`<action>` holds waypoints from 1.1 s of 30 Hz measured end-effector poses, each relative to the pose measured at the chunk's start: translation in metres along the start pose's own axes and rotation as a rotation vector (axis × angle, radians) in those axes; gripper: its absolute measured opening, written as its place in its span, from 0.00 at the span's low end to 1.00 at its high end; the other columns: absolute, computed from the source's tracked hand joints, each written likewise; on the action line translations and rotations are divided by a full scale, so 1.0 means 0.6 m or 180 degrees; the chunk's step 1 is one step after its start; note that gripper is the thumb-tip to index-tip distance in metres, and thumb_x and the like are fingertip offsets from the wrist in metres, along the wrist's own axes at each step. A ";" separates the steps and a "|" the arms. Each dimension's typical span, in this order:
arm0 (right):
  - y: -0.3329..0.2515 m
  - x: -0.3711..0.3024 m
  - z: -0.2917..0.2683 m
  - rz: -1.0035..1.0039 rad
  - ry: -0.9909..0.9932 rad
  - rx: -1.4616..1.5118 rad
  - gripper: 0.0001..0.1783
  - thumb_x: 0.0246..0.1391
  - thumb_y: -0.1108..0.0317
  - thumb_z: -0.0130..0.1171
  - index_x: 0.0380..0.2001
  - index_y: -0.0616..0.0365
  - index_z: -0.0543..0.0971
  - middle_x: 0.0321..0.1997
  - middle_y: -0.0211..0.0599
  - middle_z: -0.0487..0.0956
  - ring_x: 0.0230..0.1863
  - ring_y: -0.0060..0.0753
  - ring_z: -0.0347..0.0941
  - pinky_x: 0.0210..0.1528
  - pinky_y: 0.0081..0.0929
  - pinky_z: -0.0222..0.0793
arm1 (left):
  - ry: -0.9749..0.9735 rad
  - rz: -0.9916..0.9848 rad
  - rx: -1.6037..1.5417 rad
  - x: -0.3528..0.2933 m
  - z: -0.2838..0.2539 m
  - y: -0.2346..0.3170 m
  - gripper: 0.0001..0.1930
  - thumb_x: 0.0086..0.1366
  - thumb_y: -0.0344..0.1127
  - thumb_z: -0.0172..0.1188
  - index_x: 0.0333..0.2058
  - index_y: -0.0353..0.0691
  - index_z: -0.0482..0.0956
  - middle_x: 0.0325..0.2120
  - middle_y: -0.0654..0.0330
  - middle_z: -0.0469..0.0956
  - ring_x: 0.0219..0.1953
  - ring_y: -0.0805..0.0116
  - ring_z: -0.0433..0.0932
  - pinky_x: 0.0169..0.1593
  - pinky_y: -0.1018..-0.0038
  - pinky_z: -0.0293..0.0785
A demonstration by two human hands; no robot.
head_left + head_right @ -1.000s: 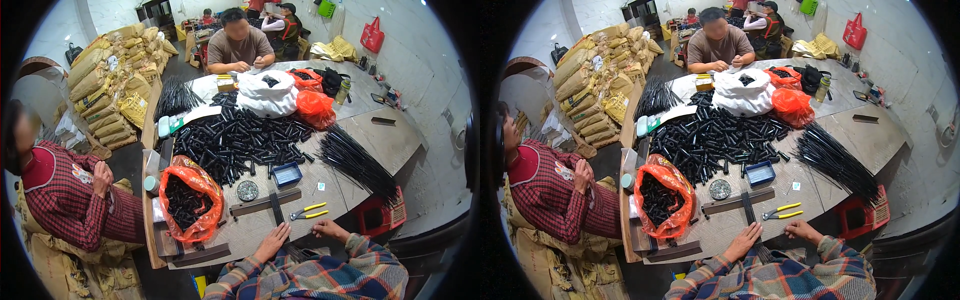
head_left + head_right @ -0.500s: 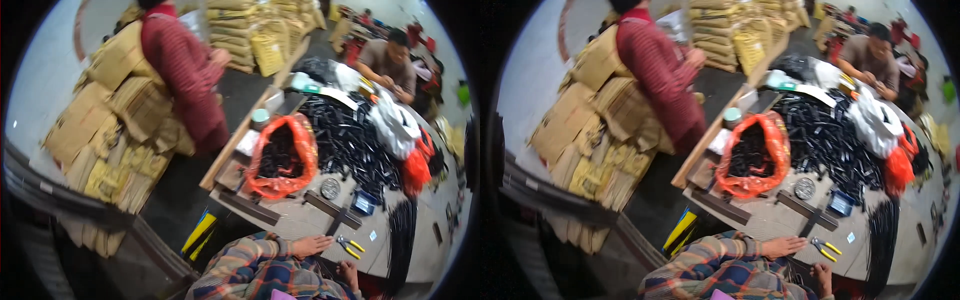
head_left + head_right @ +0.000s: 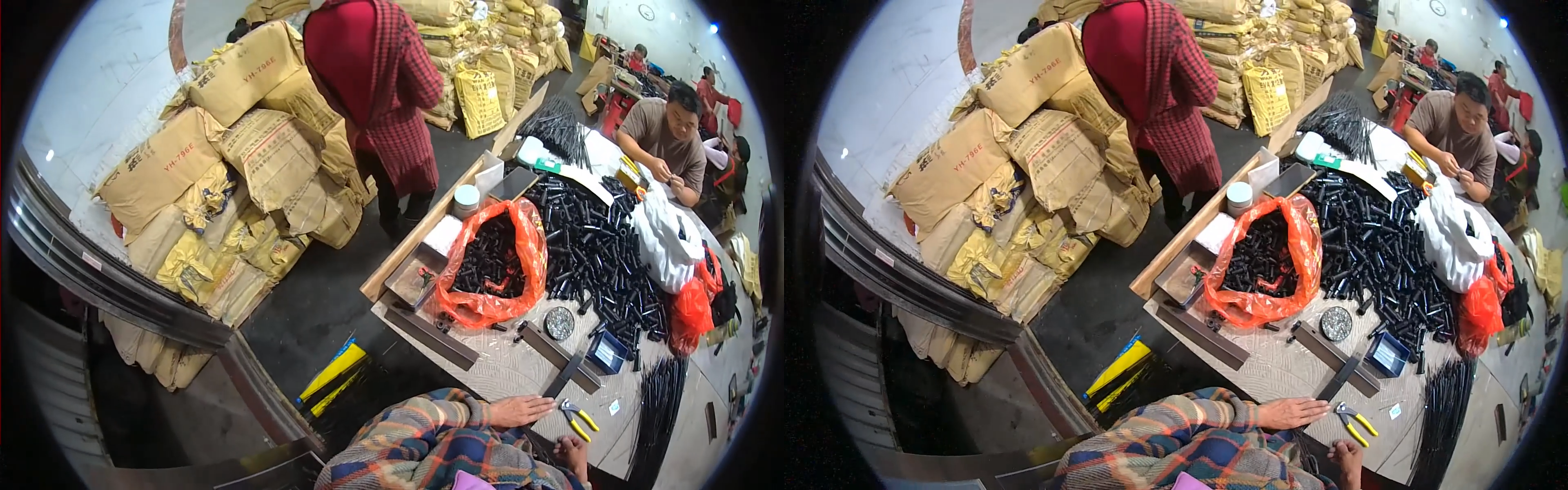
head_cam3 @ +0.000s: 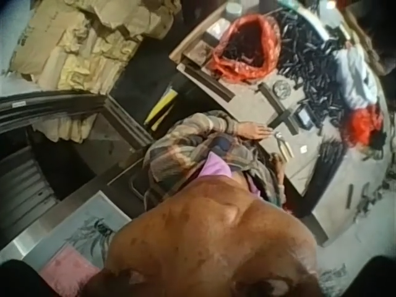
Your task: Insert bundles of black plastic tubes into a connector piece and secure them using pliers.
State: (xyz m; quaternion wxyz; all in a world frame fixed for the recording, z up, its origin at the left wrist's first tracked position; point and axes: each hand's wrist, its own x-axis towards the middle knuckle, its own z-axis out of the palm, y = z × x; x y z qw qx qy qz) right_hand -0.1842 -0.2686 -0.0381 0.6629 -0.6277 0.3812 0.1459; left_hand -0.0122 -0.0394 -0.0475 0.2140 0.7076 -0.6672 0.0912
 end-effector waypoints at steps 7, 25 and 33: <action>0.008 -0.026 0.034 -0.0573 -0.0424 -0.0696 0.10 0.49 0.69 0.56 0.33 0.65 0.77 0.24 0.32 0.77 0.27 0.21 0.72 0.32 0.18 0.68 | 0.0031 0.0129 -0.0001 -0.003 0.001 -0.003 0.27 0.56 0.31 0.42 0.56 0.32 0.56 0.59 0.52 0.55 0.62 0.61 0.54 0.61 0.68 0.56; -0.004 -0.074 0.153 -0.0618 -0.1638 -0.0870 0.05 0.50 0.78 0.49 0.30 0.62 0.75 0.30 0.36 0.73 0.34 0.31 0.70 0.39 0.25 0.64 | -0.1180 0.0062 -0.0826 0.019 -0.076 -0.005 0.54 0.34 0.46 0.64 0.58 0.27 0.49 0.62 0.46 0.44 0.65 0.55 0.44 0.65 0.67 0.45; 0.095 -0.037 0.153 -0.0023 -0.1813 0.0029 0.06 0.54 0.73 0.49 0.32 0.63 0.74 0.32 0.32 0.76 0.34 0.24 0.71 0.40 0.23 0.66 | -0.0434 -0.0168 -0.0303 0.006 -0.025 0.008 0.31 0.55 0.36 0.45 0.57 0.32 0.55 0.61 0.53 0.53 0.63 0.62 0.51 0.62 0.66 0.51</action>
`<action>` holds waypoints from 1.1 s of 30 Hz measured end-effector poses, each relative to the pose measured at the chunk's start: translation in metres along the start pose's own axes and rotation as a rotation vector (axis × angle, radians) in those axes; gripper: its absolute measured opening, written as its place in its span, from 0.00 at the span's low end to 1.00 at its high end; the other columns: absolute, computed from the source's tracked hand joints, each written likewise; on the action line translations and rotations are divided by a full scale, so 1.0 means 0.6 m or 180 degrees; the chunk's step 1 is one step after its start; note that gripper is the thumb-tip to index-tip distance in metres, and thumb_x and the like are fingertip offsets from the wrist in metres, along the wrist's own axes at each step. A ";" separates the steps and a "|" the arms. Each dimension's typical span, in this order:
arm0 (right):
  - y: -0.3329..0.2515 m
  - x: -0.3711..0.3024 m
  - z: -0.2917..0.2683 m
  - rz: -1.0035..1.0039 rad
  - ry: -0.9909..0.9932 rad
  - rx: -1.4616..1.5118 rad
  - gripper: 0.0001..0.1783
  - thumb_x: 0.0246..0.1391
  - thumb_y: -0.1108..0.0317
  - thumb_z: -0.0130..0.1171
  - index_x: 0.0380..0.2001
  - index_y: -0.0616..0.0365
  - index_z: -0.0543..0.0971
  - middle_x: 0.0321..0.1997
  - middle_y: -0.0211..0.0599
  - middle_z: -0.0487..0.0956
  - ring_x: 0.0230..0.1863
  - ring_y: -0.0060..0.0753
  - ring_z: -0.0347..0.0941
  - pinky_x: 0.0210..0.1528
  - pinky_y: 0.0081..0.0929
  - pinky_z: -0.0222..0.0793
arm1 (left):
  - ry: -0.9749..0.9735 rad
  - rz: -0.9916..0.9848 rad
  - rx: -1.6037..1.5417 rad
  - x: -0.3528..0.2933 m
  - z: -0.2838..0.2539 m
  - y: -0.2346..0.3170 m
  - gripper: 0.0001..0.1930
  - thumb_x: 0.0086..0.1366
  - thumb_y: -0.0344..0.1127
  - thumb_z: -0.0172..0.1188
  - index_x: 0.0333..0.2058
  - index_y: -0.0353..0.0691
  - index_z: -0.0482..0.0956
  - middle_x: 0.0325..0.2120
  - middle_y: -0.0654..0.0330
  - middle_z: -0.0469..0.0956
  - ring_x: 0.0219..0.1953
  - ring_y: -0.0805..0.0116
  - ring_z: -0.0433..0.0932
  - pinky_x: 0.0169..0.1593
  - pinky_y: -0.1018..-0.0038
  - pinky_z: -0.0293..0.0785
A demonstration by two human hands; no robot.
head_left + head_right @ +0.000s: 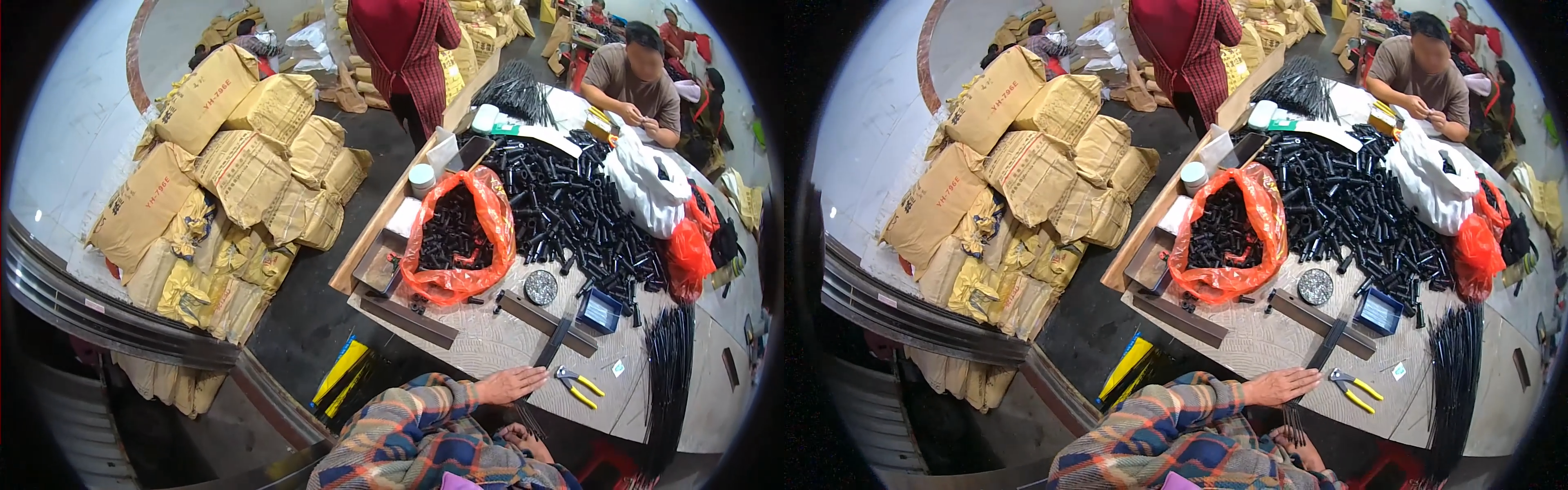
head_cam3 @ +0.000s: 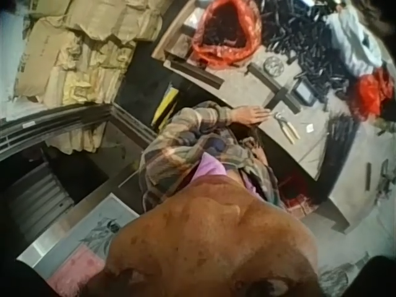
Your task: Insert bundles of black plastic tubes into a connector piece and secure them using pliers.
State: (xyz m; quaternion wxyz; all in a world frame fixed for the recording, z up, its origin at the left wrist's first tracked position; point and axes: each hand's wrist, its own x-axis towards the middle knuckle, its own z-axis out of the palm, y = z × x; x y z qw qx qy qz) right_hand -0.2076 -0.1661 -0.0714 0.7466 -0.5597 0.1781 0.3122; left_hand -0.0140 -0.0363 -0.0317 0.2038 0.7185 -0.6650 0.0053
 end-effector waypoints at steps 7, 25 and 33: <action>0.174 0.067 -0.067 -0.0386 -0.0267 -0.0548 0.11 0.51 0.72 0.51 0.39 0.62 0.74 0.35 0.39 0.77 0.38 0.31 0.72 0.45 0.27 0.66 | -0.0005 -0.0054 0.0206 0.011 -0.005 0.005 0.30 0.54 0.32 0.44 0.58 0.35 0.55 0.61 0.54 0.53 0.64 0.63 0.51 0.63 0.67 0.49; 0.239 0.169 -0.111 -0.1269 -0.0996 -0.0833 0.19 0.44 0.79 0.52 0.43 0.60 0.71 0.38 0.39 0.72 0.40 0.34 0.66 0.42 0.28 0.63 | -0.0105 -0.0351 0.0550 0.014 0.002 0.012 0.29 0.56 0.32 0.43 0.58 0.36 0.55 0.61 0.54 0.52 0.63 0.60 0.51 0.62 0.67 0.52; 0.443 0.248 -0.167 -0.0650 -0.0978 -0.0078 0.21 0.47 0.76 0.57 0.48 0.57 0.71 0.42 0.40 0.71 0.41 0.33 0.66 0.44 0.33 0.65 | -0.0081 -0.0121 0.0593 0.054 0.017 0.017 0.28 0.57 0.33 0.42 0.58 0.36 0.55 0.61 0.55 0.52 0.63 0.61 0.51 0.62 0.67 0.52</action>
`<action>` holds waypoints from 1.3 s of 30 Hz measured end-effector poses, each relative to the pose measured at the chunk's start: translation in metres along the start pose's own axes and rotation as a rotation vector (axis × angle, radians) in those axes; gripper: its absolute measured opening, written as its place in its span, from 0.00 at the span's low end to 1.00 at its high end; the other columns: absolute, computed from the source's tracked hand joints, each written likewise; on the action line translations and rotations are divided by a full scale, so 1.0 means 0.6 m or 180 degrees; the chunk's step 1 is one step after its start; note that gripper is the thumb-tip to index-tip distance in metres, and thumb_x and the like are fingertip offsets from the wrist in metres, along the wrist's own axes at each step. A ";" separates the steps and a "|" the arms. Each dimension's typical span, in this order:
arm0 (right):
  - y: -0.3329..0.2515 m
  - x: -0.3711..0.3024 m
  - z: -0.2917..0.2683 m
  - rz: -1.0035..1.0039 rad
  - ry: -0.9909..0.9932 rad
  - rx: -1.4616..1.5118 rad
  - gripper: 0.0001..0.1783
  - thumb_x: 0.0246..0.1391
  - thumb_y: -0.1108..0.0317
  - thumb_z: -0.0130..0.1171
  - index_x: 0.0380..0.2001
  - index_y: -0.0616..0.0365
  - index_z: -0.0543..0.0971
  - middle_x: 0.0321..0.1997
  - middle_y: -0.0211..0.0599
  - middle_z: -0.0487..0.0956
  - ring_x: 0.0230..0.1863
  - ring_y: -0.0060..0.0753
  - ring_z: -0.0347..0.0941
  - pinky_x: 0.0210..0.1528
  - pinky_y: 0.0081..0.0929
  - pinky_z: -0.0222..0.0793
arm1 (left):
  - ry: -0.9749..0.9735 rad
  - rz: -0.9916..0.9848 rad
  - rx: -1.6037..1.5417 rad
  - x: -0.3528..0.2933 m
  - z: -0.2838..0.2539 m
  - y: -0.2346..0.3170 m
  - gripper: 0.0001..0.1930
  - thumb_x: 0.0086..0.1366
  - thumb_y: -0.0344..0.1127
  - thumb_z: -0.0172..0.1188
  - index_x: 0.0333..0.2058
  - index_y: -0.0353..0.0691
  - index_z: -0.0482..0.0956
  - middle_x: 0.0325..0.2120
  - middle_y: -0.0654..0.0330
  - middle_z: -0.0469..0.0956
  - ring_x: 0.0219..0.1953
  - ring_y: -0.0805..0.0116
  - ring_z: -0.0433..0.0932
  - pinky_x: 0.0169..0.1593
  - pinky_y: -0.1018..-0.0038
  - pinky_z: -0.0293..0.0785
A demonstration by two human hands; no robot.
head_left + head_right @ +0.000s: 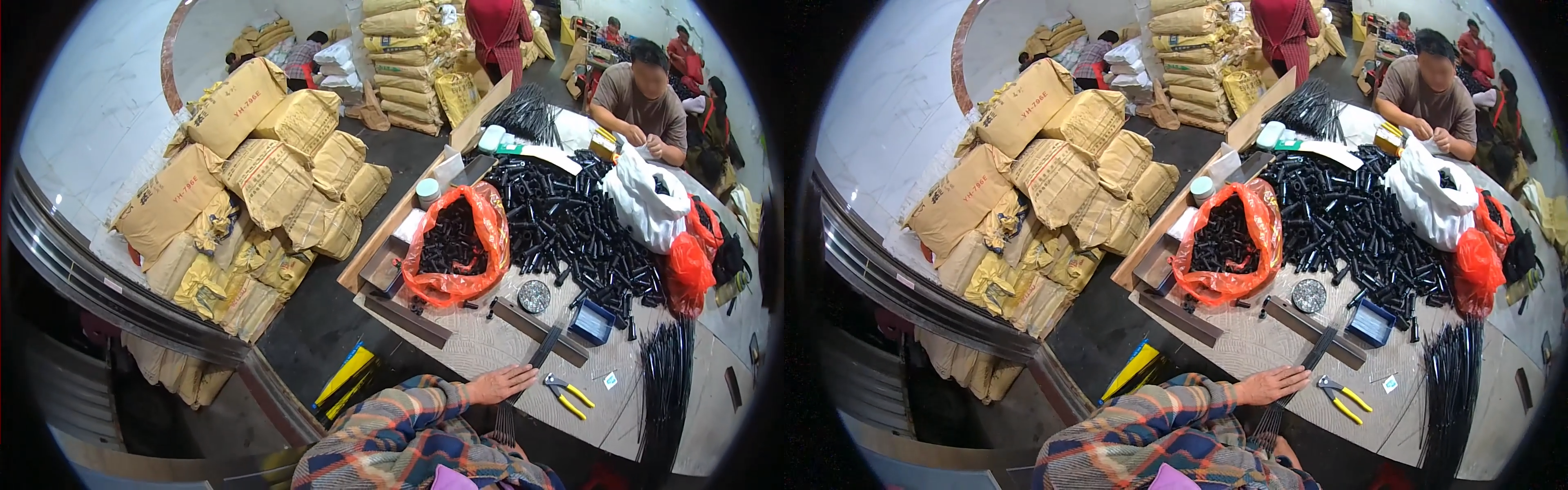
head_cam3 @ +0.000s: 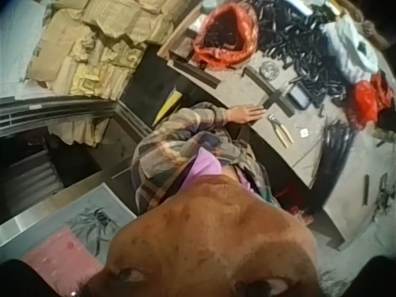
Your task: Insert bundles of black plastic tubes into a connector piece and secure them using pliers.
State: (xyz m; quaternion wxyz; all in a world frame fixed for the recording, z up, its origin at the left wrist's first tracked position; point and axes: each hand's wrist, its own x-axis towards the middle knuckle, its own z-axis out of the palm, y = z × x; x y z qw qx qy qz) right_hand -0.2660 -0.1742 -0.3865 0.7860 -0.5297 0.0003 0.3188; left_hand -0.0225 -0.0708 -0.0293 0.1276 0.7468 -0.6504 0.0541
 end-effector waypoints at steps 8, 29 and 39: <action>-0.021 0.009 0.107 0.0227 -0.0401 0.0680 0.22 0.48 0.73 0.59 0.49 0.56 0.71 0.44 0.41 0.71 0.42 0.33 0.66 0.45 0.35 0.65 | -0.0231 -0.0239 0.0004 -0.036 -0.018 -0.010 0.29 0.57 0.31 0.42 0.59 0.35 0.53 0.61 0.53 0.51 0.63 0.59 0.51 0.62 0.65 0.52; -0.109 0.083 0.071 -0.0966 -0.0608 -0.0345 0.18 0.49 0.71 0.56 0.45 0.57 0.72 0.42 0.41 0.73 0.42 0.35 0.68 0.46 0.34 0.65 | -0.0458 -0.0261 0.0098 -0.020 -0.029 0.001 0.28 0.58 0.30 0.42 0.59 0.36 0.55 0.61 0.53 0.52 0.62 0.59 0.53 0.62 0.66 0.52; -0.147 0.092 -0.006 -0.1308 -0.0742 -0.1030 0.16 0.50 0.70 0.54 0.44 0.58 0.73 0.42 0.41 0.74 0.42 0.36 0.69 0.46 0.34 0.65 | -0.0675 -0.0312 0.0293 -0.035 -0.012 0.001 0.29 0.58 0.32 0.40 0.60 0.42 0.52 0.63 0.57 0.48 0.65 0.63 0.45 0.65 0.63 0.38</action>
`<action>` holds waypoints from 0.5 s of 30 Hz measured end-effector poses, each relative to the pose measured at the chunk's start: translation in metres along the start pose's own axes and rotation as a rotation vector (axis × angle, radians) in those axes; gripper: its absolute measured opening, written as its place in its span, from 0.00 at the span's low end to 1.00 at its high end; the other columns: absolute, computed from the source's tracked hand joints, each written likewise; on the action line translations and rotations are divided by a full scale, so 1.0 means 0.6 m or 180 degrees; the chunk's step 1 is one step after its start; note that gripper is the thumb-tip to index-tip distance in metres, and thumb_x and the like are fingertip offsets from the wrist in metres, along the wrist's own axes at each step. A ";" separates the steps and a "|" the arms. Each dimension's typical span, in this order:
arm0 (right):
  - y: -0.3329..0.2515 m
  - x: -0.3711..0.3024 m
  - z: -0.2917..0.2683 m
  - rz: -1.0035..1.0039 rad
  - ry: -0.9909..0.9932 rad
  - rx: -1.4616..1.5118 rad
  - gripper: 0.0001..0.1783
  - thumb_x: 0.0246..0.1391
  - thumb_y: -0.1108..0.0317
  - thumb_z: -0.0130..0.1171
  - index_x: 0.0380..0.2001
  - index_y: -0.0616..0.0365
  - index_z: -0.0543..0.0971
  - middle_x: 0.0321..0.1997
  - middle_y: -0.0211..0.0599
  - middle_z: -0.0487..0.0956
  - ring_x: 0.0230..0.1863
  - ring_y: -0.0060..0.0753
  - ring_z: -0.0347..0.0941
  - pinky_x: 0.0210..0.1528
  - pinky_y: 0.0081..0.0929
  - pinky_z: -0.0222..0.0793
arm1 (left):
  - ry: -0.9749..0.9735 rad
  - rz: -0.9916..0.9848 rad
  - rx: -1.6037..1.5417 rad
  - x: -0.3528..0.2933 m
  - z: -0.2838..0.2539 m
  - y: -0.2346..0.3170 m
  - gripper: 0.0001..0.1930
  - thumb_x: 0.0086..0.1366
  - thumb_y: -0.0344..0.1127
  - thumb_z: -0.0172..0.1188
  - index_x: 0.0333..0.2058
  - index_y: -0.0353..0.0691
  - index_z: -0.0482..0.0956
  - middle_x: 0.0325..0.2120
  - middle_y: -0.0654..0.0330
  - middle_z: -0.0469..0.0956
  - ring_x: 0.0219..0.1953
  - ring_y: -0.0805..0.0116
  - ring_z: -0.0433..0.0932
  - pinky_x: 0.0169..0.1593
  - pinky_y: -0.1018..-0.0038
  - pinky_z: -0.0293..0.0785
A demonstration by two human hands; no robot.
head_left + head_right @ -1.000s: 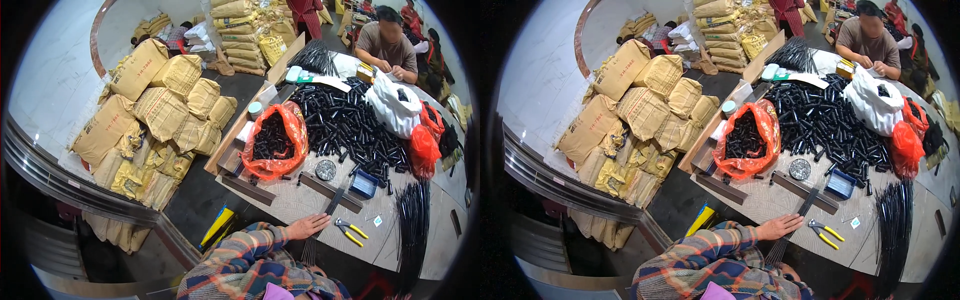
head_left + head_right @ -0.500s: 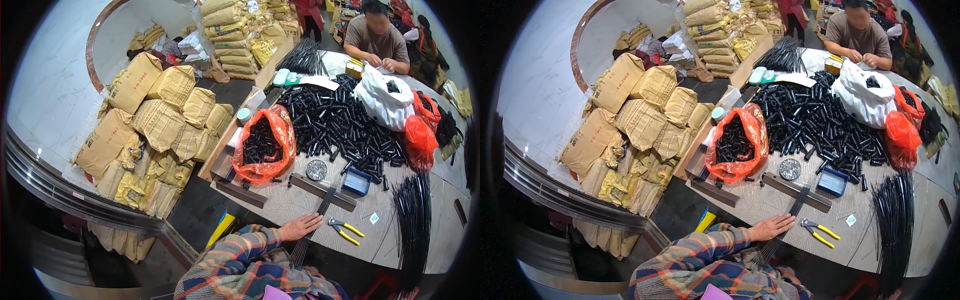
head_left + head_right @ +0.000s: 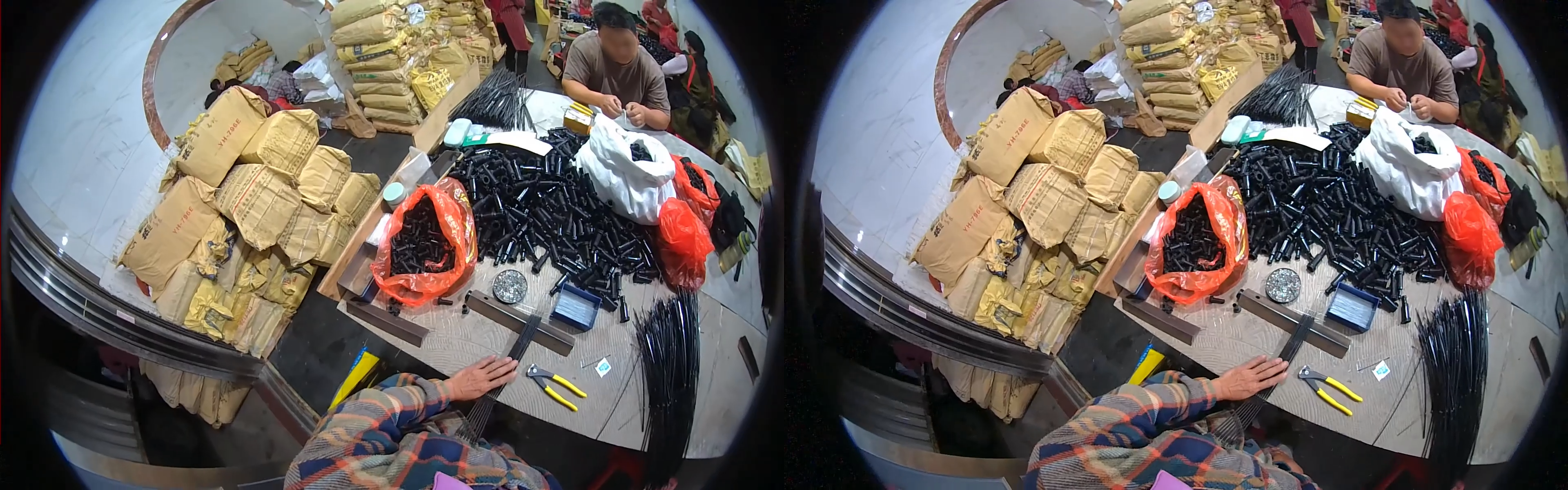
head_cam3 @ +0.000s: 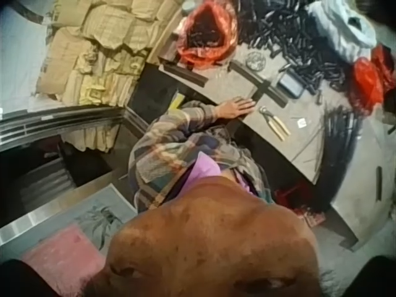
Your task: Insert bundles of black plastic tubes into a connector piece and secure them using pliers.
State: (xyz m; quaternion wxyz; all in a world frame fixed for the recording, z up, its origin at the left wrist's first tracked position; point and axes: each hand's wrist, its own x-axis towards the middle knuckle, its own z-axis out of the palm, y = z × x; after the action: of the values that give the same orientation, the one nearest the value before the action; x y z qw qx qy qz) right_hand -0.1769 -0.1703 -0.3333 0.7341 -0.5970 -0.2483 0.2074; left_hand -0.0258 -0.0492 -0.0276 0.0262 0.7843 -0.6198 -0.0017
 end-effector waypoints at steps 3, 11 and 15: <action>-0.006 0.000 -0.023 -0.0082 -0.0071 -0.0182 0.15 0.50 0.69 0.54 0.43 0.58 0.73 0.42 0.41 0.74 0.42 0.36 0.69 0.47 0.34 0.65 | -0.0024 0.0008 0.0009 0.001 0.000 -0.003 0.29 0.58 0.32 0.41 0.61 0.44 0.52 0.63 0.58 0.47 0.66 0.64 0.44 0.65 0.62 0.36; -0.011 0.008 -0.048 -0.0336 -0.0272 -0.0523 0.14 0.51 0.69 0.53 0.42 0.59 0.74 0.41 0.42 0.75 0.42 0.37 0.70 0.47 0.33 0.65 | 0.0016 0.0006 -0.0086 0.009 -0.009 -0.009 0.28 0.58 0.33 0.42 0.60 0.43 0.54 0.61 0.58 0.52 0.62 0.60 0.53 0.62 0.64 0.53; -0.009 0.016 -0.075 -0.0472 -0.0328 -0.0697 0.14 0.51 0.68 0.52 0.42 0.59 0.74 0.41 0.42 0.75 0.42 0.38 0.70 0.47 0.33 0.65 | 0.0044 0.0004 -0.0180 0.019 -0.011 -0.007 0.27 0.58 0.33 0.42 0.59 0.42 0.56 0.61 0.58 0.53 0.62 0.60 0.54 0.61 0.65 0.54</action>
State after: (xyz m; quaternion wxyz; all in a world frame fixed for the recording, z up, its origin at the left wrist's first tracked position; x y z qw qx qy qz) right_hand -0.1417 -0.2006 -0.3344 0.6641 -0.6421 -0.3503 0.1547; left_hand -0.0191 -0.0588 -0.0207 0.0526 0.7829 -0.6198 -0.0138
